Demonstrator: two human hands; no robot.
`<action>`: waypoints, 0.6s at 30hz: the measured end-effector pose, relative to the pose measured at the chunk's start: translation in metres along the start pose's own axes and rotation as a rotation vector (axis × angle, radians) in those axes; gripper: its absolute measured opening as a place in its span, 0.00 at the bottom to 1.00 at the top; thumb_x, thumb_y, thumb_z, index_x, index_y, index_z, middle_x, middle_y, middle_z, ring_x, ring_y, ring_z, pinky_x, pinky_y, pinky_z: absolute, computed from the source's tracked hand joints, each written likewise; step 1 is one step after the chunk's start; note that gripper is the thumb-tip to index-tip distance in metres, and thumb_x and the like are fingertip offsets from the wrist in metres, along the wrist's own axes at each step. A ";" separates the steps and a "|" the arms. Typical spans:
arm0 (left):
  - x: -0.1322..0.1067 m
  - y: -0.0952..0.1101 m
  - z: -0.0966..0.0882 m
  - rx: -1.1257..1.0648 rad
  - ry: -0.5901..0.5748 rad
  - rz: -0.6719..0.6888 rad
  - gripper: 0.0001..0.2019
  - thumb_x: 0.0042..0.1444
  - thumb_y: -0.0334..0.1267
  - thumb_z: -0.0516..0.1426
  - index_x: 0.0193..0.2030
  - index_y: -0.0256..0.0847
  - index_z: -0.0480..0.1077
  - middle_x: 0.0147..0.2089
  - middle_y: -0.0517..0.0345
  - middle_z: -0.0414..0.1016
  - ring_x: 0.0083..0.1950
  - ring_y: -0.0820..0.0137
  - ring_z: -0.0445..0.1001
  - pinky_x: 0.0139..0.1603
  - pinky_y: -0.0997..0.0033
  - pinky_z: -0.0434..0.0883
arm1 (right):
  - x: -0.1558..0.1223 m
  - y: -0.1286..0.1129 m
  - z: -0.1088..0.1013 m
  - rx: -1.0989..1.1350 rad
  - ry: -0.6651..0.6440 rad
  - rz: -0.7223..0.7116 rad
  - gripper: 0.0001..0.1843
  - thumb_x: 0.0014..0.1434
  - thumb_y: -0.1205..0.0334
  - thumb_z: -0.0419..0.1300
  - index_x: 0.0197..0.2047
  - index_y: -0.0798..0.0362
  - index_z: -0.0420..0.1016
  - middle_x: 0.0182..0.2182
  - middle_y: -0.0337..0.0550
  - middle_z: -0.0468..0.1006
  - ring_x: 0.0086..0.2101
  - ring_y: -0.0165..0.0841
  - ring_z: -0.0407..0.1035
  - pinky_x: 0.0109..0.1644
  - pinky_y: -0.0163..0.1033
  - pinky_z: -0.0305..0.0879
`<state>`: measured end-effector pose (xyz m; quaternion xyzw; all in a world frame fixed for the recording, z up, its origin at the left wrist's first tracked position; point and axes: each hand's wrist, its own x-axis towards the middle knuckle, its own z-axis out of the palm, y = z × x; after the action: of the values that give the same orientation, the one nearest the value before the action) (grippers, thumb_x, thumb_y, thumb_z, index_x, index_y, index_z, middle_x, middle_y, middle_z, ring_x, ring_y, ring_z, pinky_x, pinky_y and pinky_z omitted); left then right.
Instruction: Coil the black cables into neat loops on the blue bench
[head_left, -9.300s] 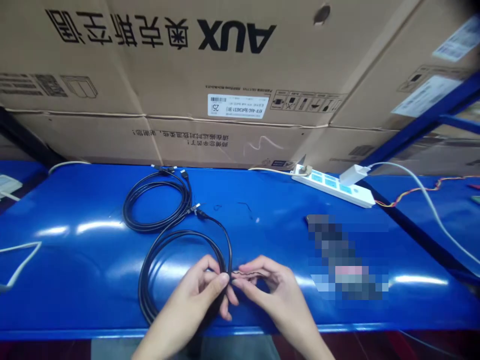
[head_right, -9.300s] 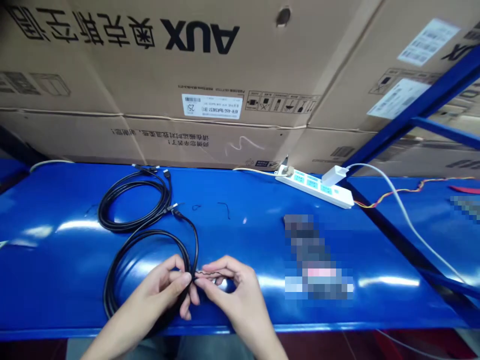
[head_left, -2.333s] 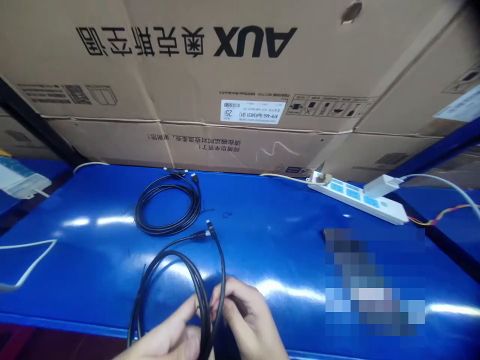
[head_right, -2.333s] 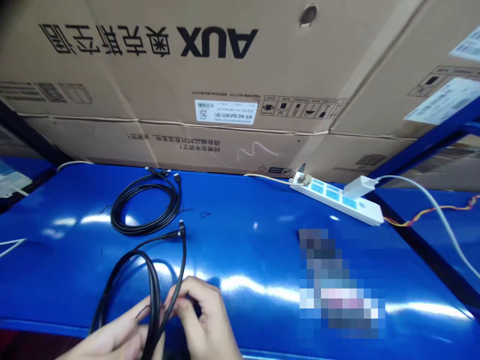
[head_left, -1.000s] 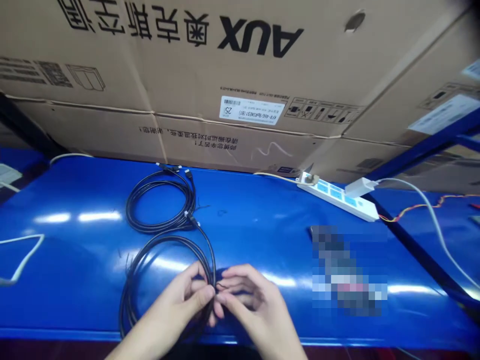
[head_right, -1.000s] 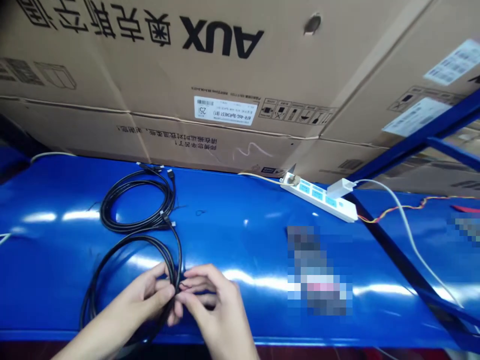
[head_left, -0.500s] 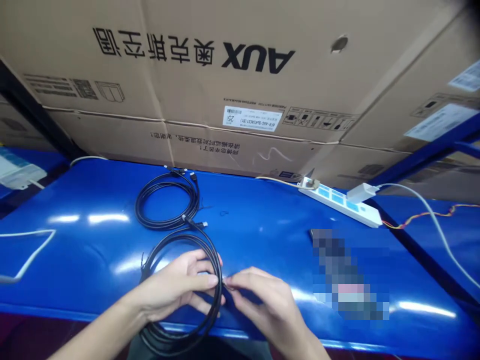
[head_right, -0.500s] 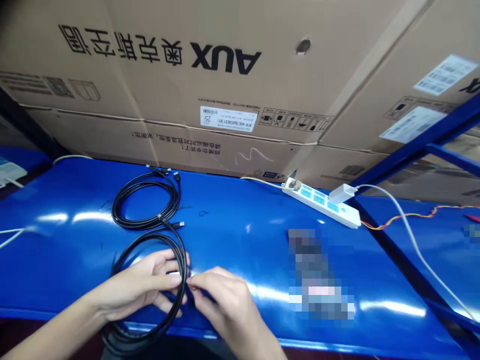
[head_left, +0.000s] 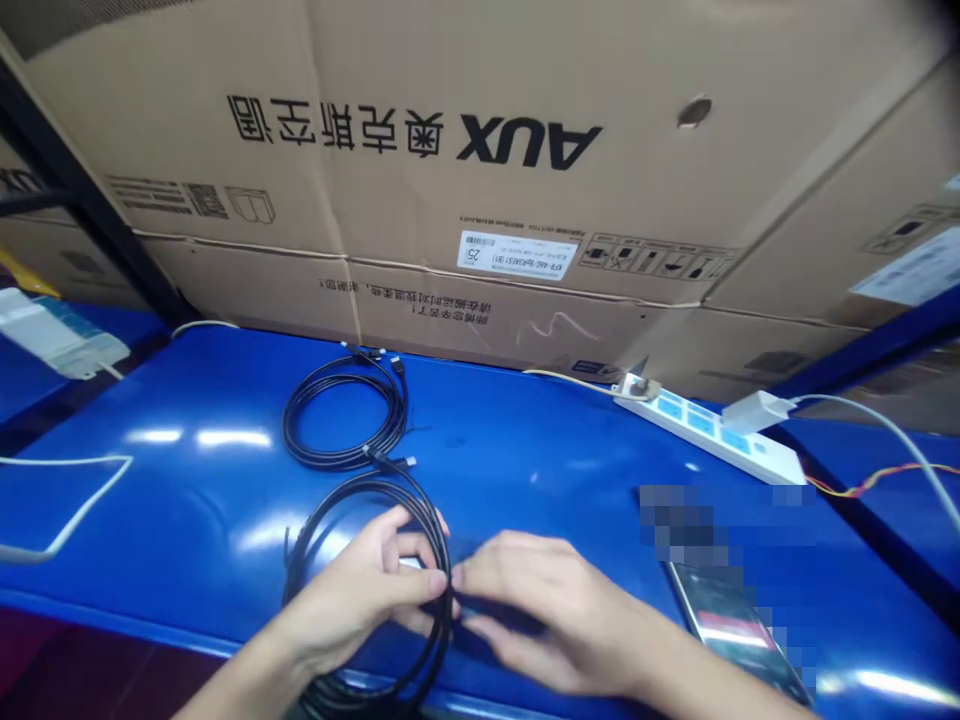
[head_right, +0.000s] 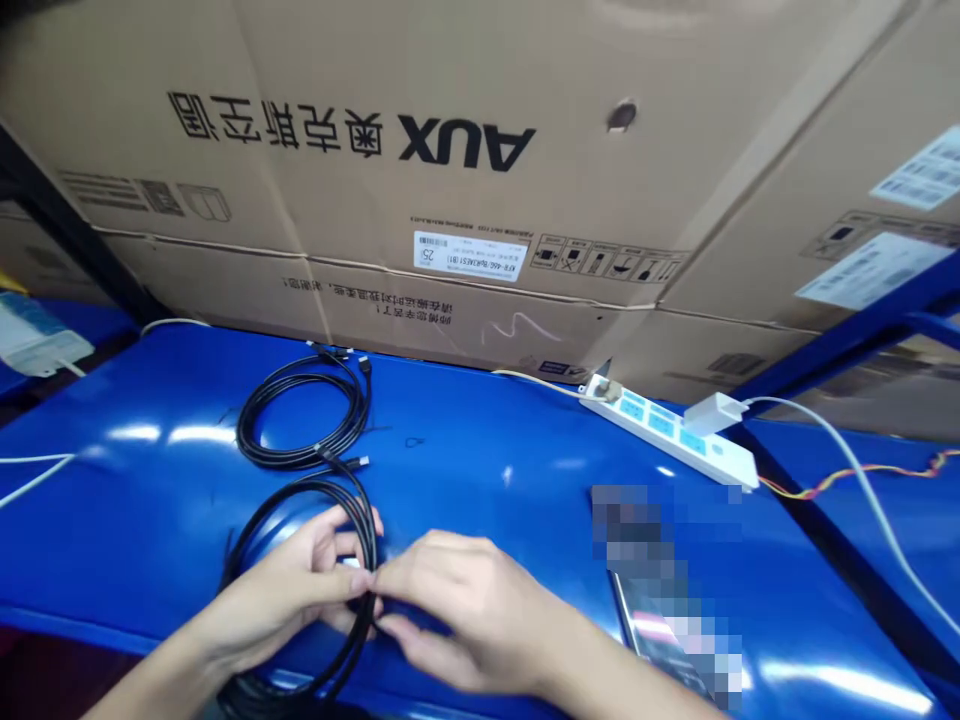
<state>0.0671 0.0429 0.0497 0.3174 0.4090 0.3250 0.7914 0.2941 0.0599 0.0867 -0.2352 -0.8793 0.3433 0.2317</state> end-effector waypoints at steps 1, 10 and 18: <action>0.000 0.000 0.001 0.007 0.003 0.008 0.24 0.50 0.39 0.72 0.51 0.45 0.69 0.38 0.62 0.76 0.36 0.68 0.79 0.35 0.69 0.75 | 0.000 0.002 0.001 0.173 0.053 0.125 0.15 0.69 0.61 0.60 0.57 0.49 0.78 0.45 0.50 0.87 0.42 0.41 0.82 0.47 0.45 0.79; -0.011 -0.004 0.014 0.146 0.120 0.044 0.21 0.52 0.45 0.71 0.46 0.45 0.67 0.38 0.63 0.74 0.34 0.69 0.78 0.34 0.70 0.71 | 0.000 0.019 0.023 1.046 -0.025 0.703 0.21 0.56 0.44 0.72 0.37 0.54 0.81 0.32 0.41 0.84 0.31 0.30 0.78 0.40 0.38 0.76; -0.006 -0.027 0.014 0.251 0.177 0.122 0.21 0.50 0.49 0.71 0.42 0.44 0.67 0.36 0.62 0.72 0.32 0.70 0.77 0.31 0.72 0.68 | -0.006 0.016 0.017 0.892 0.005 0.653 0.18 0.53 0.47 0.75 0.36 0.54 0.83 0.30 0.41 0.84 0.30 0.32 0.77 0.39 0.37 0.73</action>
<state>0.0830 0.0192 0.0376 0.4081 0.4945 0.3455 0.6852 0.2931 0.0584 0.0622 -0.3753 -0.5294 0.7361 0.1925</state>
